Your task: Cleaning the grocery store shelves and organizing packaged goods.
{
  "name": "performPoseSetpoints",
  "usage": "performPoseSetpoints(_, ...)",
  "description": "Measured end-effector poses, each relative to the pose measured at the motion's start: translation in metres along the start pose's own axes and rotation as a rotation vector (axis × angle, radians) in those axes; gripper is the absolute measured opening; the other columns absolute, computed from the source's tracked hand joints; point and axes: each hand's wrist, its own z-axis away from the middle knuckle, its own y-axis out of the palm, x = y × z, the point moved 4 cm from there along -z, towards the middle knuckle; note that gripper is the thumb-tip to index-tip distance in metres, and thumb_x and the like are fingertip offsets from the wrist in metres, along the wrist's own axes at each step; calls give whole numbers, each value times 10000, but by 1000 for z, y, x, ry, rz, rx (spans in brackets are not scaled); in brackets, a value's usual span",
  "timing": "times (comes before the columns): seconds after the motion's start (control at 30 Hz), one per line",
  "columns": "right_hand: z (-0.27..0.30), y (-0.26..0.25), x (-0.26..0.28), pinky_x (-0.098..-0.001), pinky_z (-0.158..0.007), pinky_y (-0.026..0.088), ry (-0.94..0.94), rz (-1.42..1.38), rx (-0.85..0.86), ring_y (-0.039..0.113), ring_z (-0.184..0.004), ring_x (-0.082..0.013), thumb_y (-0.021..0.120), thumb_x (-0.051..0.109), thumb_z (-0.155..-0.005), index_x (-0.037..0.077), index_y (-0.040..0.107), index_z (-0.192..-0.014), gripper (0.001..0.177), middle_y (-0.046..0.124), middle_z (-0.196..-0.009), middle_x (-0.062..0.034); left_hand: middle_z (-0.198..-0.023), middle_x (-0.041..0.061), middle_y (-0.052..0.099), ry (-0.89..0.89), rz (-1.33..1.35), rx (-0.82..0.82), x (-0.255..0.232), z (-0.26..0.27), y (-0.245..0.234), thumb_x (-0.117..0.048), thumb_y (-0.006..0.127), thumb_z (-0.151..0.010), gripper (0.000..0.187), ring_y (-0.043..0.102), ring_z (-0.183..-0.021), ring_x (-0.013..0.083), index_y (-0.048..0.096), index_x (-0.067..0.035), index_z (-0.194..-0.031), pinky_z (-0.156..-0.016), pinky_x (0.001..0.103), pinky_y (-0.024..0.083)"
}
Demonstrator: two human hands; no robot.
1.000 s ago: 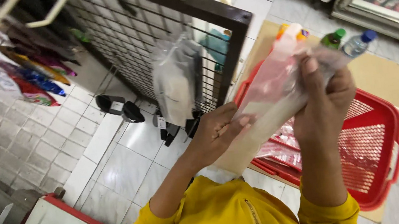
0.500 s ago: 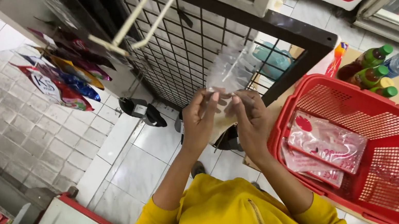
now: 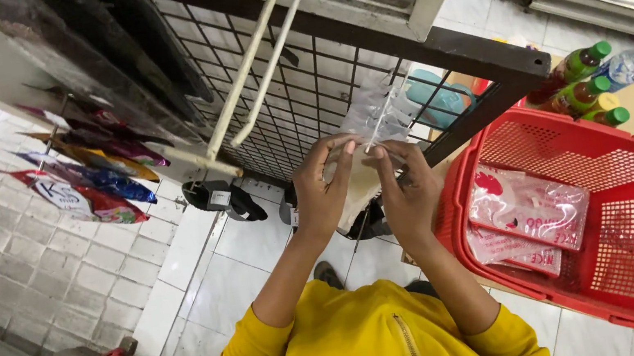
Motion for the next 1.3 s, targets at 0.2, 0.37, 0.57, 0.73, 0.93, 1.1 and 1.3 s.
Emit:
performPoseSetpoints(0.2,-2,4,2,-307,-648,536,-12,70,-69,711,-678,-174,712,28,-1005,64,698,-1074,78,773,-835,-97,-1038,125,745,56,-64,-2,13,-8,5,-130,636,-1048,133,735,-988,284,705,-71,-1144,-818,414,613)
performPoseSetpoints(0.37,21,1,-21,-423,-858,589,-78,111,-118,725,-1028,-332,736,-67,-948,3,630,-1209,290,678,-1102,-160,-1073,47,692,184,-115,30,25,0,-1,-47,654,-1012,158,690,-1007,214,690,-106,-1154,-873,373,577)
performPoseSetpoints(0.57,42,-1,-41,-394,-900,589,-26,69,-170,716,-1105,-329,732,-110,-922,-56,507,-1314,455,620,-1192,-164,-1071,84,630,130,-101,75,38,10,-1,-23,613,-1021,193,653,-1017,264,639,-88,-1201,-896,413,559)
performPoseSetpoints(0.73,44,-6,-55,-407,-922,576,-25,0,-140,694,-1150,-350,629,-94,-974,-60,376,-1432,524,607,-1196,-182,-1131,117,619,65,-25,86,35,11,1,-30,559,-1034,167,644,-1088,303,607,-68,-1189,-946,456,542)
performPoseSetpoints(0.93,24,-5,-45,-465,-890,591,-71,-43,-98,710,-1088,-397,508,-116,-1018,-50,470,-1326,318,570,-1161,-197,-1136,146,646,47,-2,97,45,5,3,11,582,-981,188,660,-1114,334,601,-55,-1156,-971,469,541)
performPoseSetpoints(1.1,18,-22,-47,-377,-791,547,-88,-27,-143,661,-861,-246,498,-31,-1067,-62,537,-1265,204,608,-1012,-159,-1095,97,668,64,7,26,67,13,-6,-296,591,-1020,254,668,-1022,239,617,-69,-1132,-921,404,536)
performPoseSetpoints(1.3,-2,-32,-42,-357,-742,541,-41,84,-44,644,-834,-244,692,-52,-979,-22,665,-1125,151,617,-1005,-136,-1014,59,614,128,-36,-41,40,-11,-10,-265,537,-1047,231,612,-878,180,617,-69,-1142,-864,366,518)
